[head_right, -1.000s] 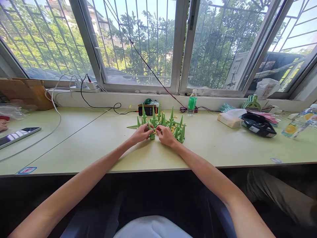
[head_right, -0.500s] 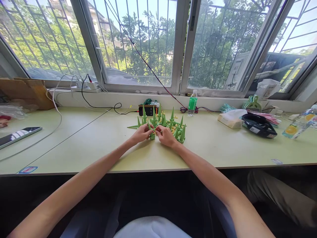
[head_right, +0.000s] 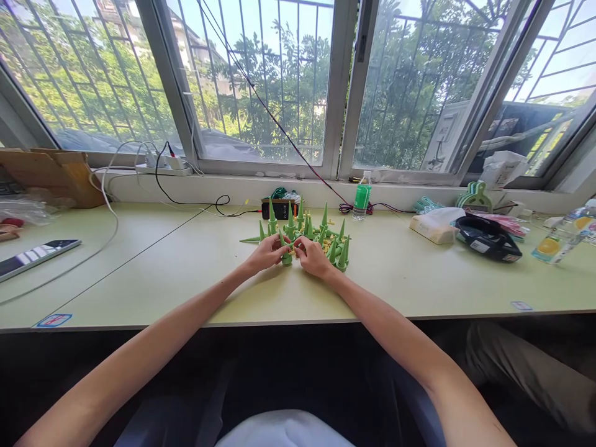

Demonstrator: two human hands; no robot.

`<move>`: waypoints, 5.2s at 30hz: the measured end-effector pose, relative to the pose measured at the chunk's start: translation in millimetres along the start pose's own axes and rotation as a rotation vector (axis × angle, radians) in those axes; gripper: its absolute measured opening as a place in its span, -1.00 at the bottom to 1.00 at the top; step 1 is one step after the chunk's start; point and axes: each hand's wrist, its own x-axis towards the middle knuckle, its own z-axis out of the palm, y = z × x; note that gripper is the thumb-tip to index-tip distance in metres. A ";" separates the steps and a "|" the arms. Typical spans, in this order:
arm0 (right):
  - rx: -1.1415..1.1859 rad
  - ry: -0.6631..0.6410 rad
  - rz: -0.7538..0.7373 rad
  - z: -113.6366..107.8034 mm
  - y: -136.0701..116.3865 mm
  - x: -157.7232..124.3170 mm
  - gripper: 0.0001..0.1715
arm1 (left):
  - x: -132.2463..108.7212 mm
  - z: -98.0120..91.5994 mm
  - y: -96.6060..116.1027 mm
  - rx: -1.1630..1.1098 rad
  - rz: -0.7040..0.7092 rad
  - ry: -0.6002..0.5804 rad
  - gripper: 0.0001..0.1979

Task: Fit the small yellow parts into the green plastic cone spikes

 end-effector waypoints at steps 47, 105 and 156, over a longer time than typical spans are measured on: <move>0.190 -0.170 0.180 -0.9 -2.7 2.4 -0.51 | -5.5 -0.9 6.3 0.124 0.211 0.049 -0.79; 0.011 0.022 0.048 -0.8 -6.6 0.3 -0.69 | -2.0 -0.1 5.3 0.051 0.140 0.115 -0.79; 0.083 0.079 0.067 -4.4 -9.4 -1.1 -0.55 | -1.1 -1.7 11.0 -0.380 -0.237 -0.072 -0.56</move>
